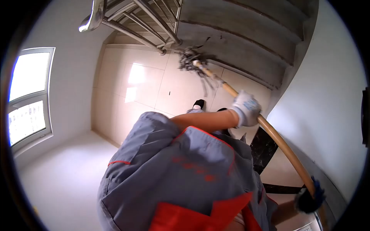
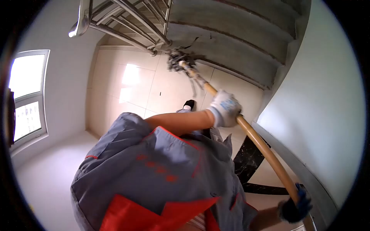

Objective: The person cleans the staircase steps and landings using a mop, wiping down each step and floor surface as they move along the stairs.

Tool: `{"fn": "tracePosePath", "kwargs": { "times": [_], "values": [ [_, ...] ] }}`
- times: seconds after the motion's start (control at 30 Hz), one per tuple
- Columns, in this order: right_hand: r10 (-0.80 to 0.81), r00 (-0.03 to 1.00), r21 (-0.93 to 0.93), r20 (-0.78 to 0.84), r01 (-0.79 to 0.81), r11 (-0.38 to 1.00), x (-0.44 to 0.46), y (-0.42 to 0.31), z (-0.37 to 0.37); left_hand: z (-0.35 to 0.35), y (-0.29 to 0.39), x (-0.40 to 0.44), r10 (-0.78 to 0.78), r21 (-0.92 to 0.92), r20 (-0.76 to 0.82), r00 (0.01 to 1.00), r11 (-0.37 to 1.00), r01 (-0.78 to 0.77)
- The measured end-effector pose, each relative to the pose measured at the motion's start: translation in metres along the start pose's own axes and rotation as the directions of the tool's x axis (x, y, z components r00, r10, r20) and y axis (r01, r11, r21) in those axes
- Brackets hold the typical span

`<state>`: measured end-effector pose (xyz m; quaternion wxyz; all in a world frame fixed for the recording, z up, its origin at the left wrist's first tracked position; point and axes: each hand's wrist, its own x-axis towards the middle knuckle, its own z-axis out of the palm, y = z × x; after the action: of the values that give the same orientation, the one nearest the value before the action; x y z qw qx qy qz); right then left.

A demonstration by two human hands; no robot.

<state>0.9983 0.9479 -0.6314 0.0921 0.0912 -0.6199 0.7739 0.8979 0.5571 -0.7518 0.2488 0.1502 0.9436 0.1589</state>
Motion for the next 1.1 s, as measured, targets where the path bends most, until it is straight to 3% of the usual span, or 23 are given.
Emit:
{"fn": "tracePosePath", "kwargs": {
  "times": [0.07, 0.17, 0.23, 0.27, 0.37, 0.4, 0.43, 0.57, 0.63, 0.77, 0.8, 0.93, 1.1],
  "values": [
    [0.119, 0.988, 0.236, 0.097, -0.139, 0.962, 0.008, 0.035, 0.040, 0.009, -0.045, -0.026, -0.085, 0.015, -0.038, 0.996, 0.996, 0.086],
    [0.189, 0.948, 0.305, 0.254, -0.264, 0.915, 0.013, 0.079, 0.136, 0.031, -0.123, -0.070, -0.252, 0.001, -0.110, 0.962, 0.967, 0.253],
    [0.136, 0.922, 0.288, 0.362, -0.250, 0.924, 0.012, 0.112, 0.190, 0.042, -0.170, -0.096, -0.299, 0.018, -0.159, 0.941, 0.952, 0.306],
    [0.171, 0.930, 0.271, 0.326, -0.265, 0.925, 0.009, 0.121, 0.217, 0.047, -0.191, -0.104, -0.328, 0.021, -0.163, 0.930, 0.942, 0.336],
    [0.216, 0.883, 0.137, 0.417, -0.296, 0.945, 0.005, 0.158, 0.269, 0.083, -0.249, -0.126, -0.430, 0.039, -0.220, 0.876, 0.893, 0.448],
    [0.192, 0.855, 0.205, 0.483, -0.323, 0.924, 0.013, 0.155, 0.291, 0.090, -0.261, -0.130, -0.482, -0.001, -0.247, 0.841, 0.868, 0.497],
    [0.245, 0.803, 0.052, 0.543, -0.324, 0.945, 0.005, 0.173, 0.290, 0.097, -0.272, -0.133, -0.533, -0.041, -0.271, 0.802, 0.839, 0.543],
    [0.243, 0.681, 0.035, 0.691, -0.367, 0.929, 0.000, 0.172, 0.345, 0.144, -0.311, -0.129, -0.617, -0.210, -0.302, 0.727, 0.787, 0.581],
    [0.275, 0.647, -0.063, 0.711, -0.332, 0.941, -0.002, 0.164, 0.350, 0.163, -0.314, -0.120, -0.584, -0.251, -0.323, 0.745, 0.812, 0.528],
    [0.302, 0.781, -0.130, 0.547, -0.276, 0.952, -0.013, 0.135, 0.334, 0.165, -0.270, -0.076, -0.484, -0.258, -0.246, 0.840, 0.868, 0.424],
    [0.234, 0.791, -0.197, 0.566, -0.146, 0.969, -0.013, 0.129, 0.325, 0.164, -0.256, -0.066, -0.424, -0.244, -0.248, 0.871, 0.898, 0.367],
    [0.241, 0.856, -0.345, 0.457, -0.079, 0.935, -0.015, 0.071, 0.323, 0.138, -0.197, -0.024, -0.159, -0.207, -0.159, 0.974, 0.971, 0.124],
    [0.128, 0.925, -0.485, 0.359, 0.068, 0.872, -0.021, 0.003, 0.303, 0.097, -0.109, 0.002, 0.111, -0.182, -0.278, 0.954, 0.969, -0.165]
  ]
}}
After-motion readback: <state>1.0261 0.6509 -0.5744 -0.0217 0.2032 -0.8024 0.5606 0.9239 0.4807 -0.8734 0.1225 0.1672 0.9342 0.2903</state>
